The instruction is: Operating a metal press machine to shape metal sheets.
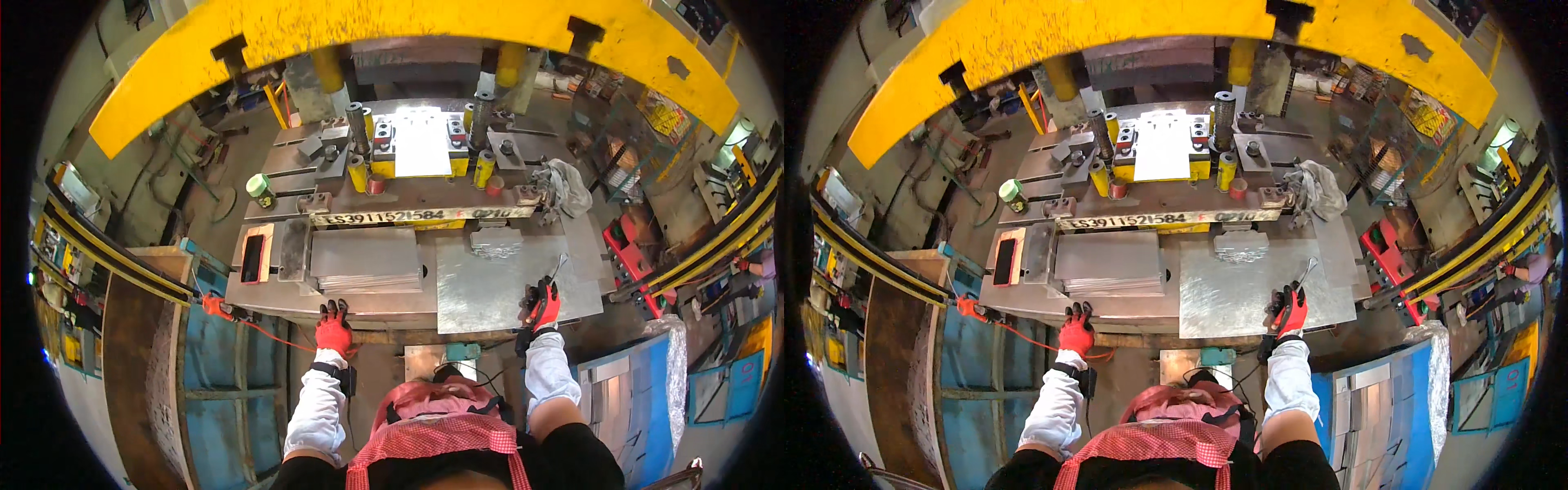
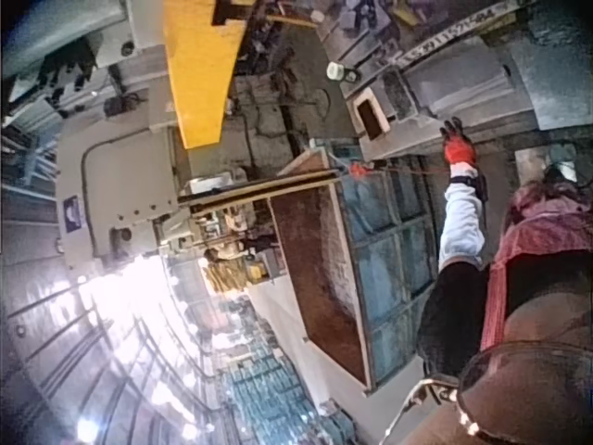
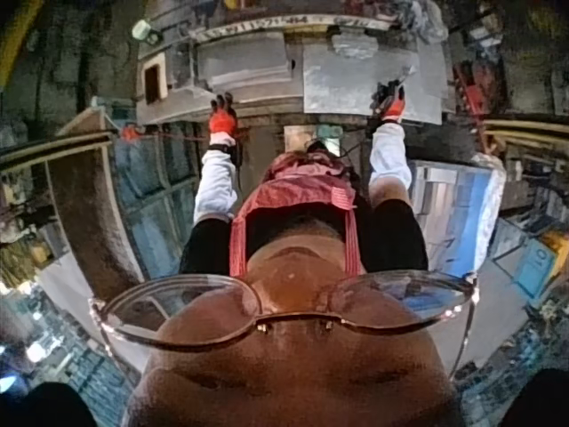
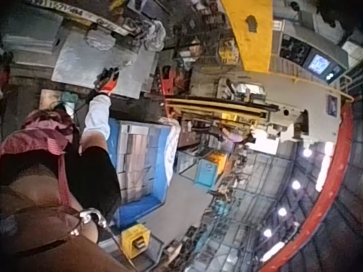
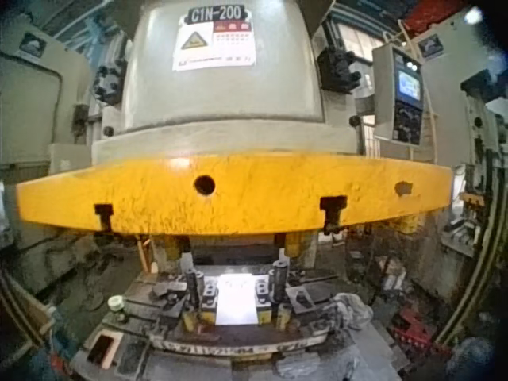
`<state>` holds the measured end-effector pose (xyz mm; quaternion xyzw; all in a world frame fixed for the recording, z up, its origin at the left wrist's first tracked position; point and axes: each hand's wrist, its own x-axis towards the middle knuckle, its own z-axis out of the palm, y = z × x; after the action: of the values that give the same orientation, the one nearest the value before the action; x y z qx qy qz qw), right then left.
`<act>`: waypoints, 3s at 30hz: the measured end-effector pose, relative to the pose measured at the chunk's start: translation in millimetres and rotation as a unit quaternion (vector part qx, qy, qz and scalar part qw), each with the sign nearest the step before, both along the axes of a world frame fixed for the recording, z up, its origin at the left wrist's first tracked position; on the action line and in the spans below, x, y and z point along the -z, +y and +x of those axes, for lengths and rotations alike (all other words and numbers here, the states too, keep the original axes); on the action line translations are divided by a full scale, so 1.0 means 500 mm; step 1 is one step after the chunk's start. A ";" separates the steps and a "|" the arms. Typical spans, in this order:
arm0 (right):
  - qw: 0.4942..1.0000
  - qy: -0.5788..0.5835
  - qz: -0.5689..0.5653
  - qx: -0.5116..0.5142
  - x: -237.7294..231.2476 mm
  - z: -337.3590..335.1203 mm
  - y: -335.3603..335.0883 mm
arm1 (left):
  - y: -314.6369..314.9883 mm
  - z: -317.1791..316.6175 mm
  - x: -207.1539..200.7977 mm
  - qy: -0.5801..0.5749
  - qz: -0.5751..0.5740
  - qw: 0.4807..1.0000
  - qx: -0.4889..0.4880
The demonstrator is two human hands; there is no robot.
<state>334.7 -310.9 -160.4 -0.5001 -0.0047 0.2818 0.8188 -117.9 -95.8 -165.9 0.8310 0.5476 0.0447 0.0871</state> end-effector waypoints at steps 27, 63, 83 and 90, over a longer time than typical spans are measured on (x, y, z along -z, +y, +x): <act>0.997 -0.038 -0.059 0.025 0.012 0.000 0.009 | 0.004 -0.013 0.006 0.016 0.010 0.999 0.027; 0.892 -0.300 0.058 -0.333 -0.419 0.022 0.270 | 0.209 0.533 -0.192 -0.690 -0.417 0.592 0.029; 0.892 -0.220 -0.092 -0.383 -0.286 0.029 0.031 | 0.236 0.219 -0.430 -0.490 -0.043 0.870 -0.038; 0.641 -0.600 -0.108 -0.467 -0.463 -0.064 0.151 | 0.281 0.269 -0.567 -0.086 -0.228 0.958 0.153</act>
<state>302.7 -235.4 71.1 -0.5753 -0.6975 0.2635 0.3362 16.7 44.7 117.6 0.8559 0.4000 -0.0243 0.3269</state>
